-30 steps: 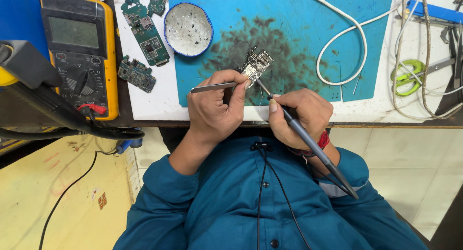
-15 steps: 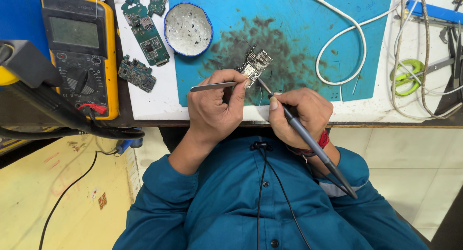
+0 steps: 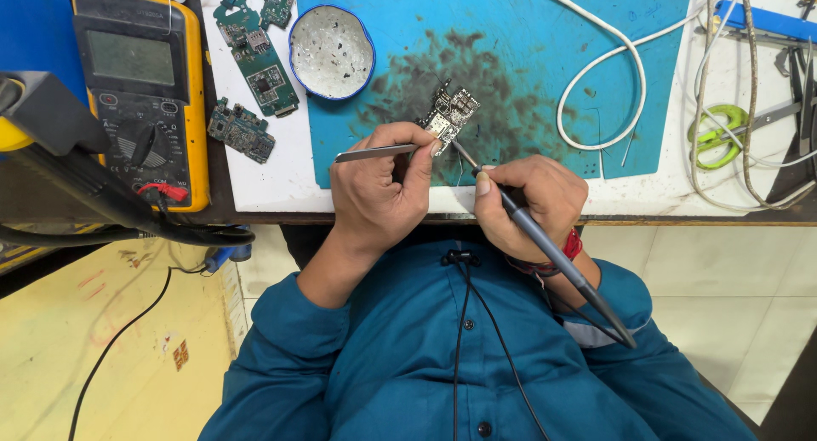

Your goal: The person solders a small circuit board on a workbench, holding the board steady with a metal tool in one hand while applying a soldering iron to its components with the other. They reposition the board and continue soldering different points, with other boards, a multimeter, and a solder wire spool on the bench.

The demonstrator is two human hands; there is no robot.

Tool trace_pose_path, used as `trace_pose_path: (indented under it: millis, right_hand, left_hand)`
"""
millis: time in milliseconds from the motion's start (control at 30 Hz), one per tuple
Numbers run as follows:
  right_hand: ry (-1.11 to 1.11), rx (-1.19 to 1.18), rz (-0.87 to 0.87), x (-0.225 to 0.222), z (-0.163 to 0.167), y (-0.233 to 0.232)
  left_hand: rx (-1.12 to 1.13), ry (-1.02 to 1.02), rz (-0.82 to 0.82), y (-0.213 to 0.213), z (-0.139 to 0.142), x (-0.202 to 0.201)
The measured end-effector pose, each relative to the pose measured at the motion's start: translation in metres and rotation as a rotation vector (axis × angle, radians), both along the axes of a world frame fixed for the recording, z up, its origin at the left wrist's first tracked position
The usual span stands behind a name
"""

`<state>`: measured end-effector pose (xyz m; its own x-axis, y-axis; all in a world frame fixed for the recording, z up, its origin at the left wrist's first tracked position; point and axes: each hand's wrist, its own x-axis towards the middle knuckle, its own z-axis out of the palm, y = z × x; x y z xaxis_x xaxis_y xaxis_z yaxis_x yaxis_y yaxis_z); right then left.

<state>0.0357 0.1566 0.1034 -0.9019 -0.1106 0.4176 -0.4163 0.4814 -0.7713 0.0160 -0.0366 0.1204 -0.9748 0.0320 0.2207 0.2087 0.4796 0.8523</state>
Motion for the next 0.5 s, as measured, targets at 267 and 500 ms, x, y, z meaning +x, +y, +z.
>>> trace_pose_path:
  millis: [267,500]
  right_hand:
    - [-0.001,0.003,0.001,0.0006,0.0011,0.0010]
    - [0.006,-0.008,0.004,0.0009,0.0010,0.0010]
  left_hand:
    - [0.007,0.001,0.001,0.0014,0.0011,0.0005]
    - [-0.001,0.014,0.000,0.0013,0.0011,0.0007]
